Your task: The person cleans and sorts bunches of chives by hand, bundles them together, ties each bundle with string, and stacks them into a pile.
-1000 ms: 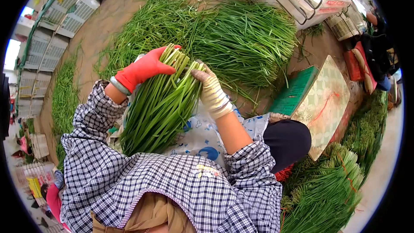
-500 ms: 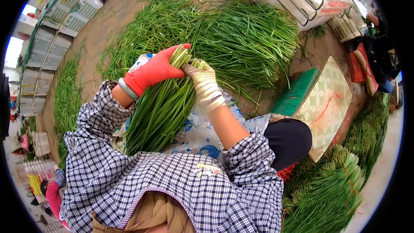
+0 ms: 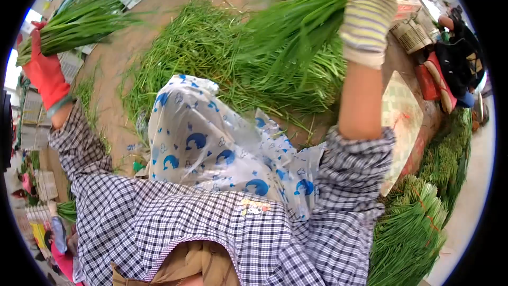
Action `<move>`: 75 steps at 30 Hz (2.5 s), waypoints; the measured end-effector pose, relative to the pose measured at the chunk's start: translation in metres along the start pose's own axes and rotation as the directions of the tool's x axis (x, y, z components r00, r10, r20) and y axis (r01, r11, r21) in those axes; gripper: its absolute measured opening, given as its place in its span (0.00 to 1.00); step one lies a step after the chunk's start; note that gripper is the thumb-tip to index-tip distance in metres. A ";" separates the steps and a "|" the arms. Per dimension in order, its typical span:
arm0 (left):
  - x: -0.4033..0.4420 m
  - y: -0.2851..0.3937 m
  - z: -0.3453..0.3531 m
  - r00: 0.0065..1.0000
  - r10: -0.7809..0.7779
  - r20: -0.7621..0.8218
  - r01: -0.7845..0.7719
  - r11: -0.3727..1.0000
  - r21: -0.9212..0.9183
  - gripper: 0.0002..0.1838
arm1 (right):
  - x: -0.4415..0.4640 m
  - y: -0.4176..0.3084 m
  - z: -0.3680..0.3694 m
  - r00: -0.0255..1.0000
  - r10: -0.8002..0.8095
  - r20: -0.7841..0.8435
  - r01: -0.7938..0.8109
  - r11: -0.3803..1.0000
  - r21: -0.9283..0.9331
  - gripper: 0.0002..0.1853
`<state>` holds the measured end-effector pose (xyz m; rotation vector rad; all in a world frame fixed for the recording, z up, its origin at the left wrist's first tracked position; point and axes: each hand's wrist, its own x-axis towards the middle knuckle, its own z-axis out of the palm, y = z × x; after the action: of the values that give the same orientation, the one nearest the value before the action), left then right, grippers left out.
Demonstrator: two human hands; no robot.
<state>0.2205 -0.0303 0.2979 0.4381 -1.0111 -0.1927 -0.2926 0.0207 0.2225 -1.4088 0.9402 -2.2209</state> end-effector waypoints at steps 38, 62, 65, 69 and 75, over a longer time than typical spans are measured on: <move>-0.340 0.071 -0.036 -0.680 -0.442 0.585 0.698 -0.635 0.332 0.44 | -0.268 0.020 0.003 0.414 0.819 0.397 -0.827 0.155 0.541 0.38; -0.377 0.076 -0.073 -0.439 -0.651 0.619 0.770 -0.628 -0.114 0.29 | -0.019 0.020 0.103 0.455 0.314 0.833 0.786 0.299 -0.541 0.18; -0.374 0.076 -0.061 -0.400 -0.645 0.651 0.789 -0.604 -0.115 0.34 | -0.075 0.007 0.124 0.307 0.255 0.917 0.854 0.352 -0.384 0.20; -0.355 0.085 -0.044 -0.366 -0.638 0.677 0.816 -0.570 -0.096 0.36 | -0.159 0.024 0.123 0.199 0.271 0.942 0.679 0.655 -0.332 0.16; -0.365 0.087 -0.045 -0.322 -0.660 0.679 0.865 -0.497 -0.073 0.36 | -0.080 0.095 0.110 0.643 0.321 0.695 0.094 0.868 -0.487 0.13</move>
<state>0.0640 0.1889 0.0332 0.4861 -0.4266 -2.3886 -0.1637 -0.0376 0.1350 -2.1641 1.2286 -1.0575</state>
